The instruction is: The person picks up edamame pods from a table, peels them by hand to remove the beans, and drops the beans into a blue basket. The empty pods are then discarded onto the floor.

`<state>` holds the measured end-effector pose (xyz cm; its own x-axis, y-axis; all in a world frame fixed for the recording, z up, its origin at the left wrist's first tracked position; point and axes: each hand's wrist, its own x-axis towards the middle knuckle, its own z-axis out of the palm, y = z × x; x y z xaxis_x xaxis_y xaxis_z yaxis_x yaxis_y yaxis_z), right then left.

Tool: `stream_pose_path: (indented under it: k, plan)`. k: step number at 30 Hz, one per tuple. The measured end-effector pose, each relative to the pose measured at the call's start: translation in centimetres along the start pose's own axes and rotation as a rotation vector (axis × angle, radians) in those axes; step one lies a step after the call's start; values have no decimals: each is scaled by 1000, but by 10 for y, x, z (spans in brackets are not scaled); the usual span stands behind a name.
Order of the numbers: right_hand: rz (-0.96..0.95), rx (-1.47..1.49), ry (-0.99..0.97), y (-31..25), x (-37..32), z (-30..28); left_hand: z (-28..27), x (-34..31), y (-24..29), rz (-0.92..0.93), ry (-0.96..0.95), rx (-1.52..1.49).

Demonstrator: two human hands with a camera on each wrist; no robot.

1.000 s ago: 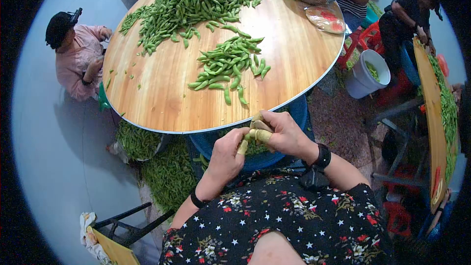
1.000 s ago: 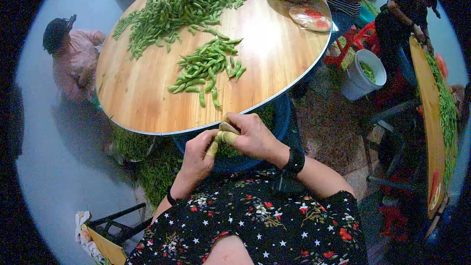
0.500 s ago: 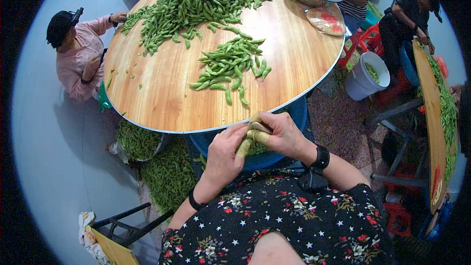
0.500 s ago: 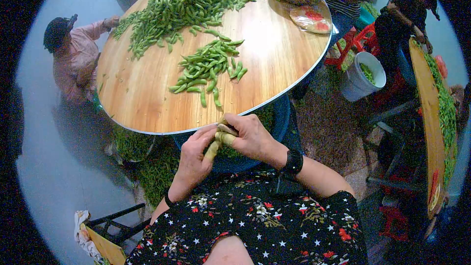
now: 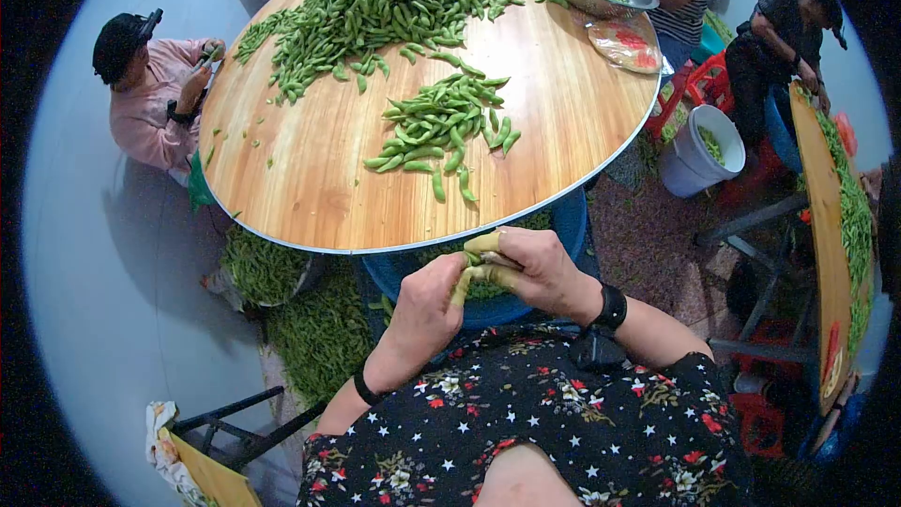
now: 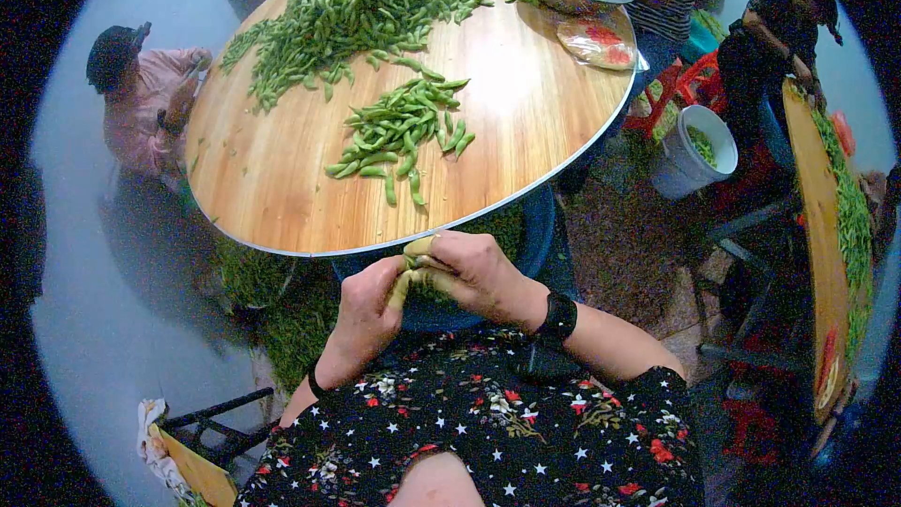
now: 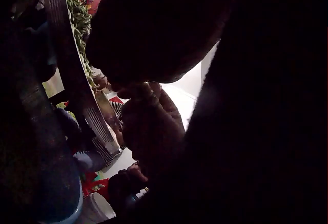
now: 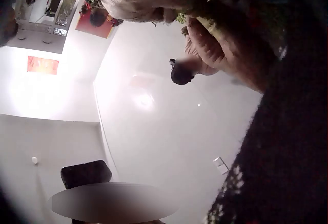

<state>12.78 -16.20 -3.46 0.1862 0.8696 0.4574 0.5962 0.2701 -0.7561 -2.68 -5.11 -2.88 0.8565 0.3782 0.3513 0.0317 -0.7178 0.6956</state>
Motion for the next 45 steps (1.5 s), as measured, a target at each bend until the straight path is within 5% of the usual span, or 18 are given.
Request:
stream_pose_path:
  k: [1, 3, 4, 6, 11, 14, 16, 18, 22, 24, 26, 29, 34, 37, 39, 40, 42, 45]
  plan:
    - [-4, 0, -3, 1, 0, -1, -2, -1, 2, 1, -32, -10]
    - [450, 528, -90, 1, -1, -2, -6, -2, 5, 1, -64, -20]
    - [449, 528, -91, 0, -1, -2, -6, -2, 6, 2, -74, -49]
    - [818, 1050, -55, -4, 2, -3, -7, -2, 6, 5, -81, -78]
    - [722, 911, -85, -6, 3, -4, -15, 4, 21, -163, -62, -198]
    - [542, 691, -61, -7, 4, -3, -12, 4, 9, 11, -76, -19]
    - [379, 288, -80, -6, 5, -4, -10, 3, 11, -10, -65, 49]
    - [307, 248, -116, -6, 8, -1, -16, -4, 12, -39, -54, 122]
    - [116, 124, -195, 5, 3, -1, -79, -23, 6, -344, -531, 524]
    - [78, -51, -314, 12, -3, -4, -104, -21, -15, -254, -408, 707]
    - [108, -100, -330, 14, -3, 1, -100, -2, -40, -215, -260, 640]
    - [395, 37, -260, -2, 10, -2, -88, 51, -83, 43, 47, 560]
    - [434, 114, -257, 0, 8, -12, -69, 98, -117, 135, -105, 623]
    - [524, 250, -303, -10, 10, -18, -65, 86, -98, -31, -7, 483]
    - [600, 318, -313, -9, 12, -15, -63, 71, -74, -342, -33, -177]
    - [574, 404, -251, -8, 14, -9, -58, 63, -63, -347, -48, -178]
    - [552, 487, -181, -7, 20, -1, -45, 48, -43, -489, -58, -843]
    - [500, 561, -132, -5, 24, 3, -22, 34, -33, -332, 41, -820]
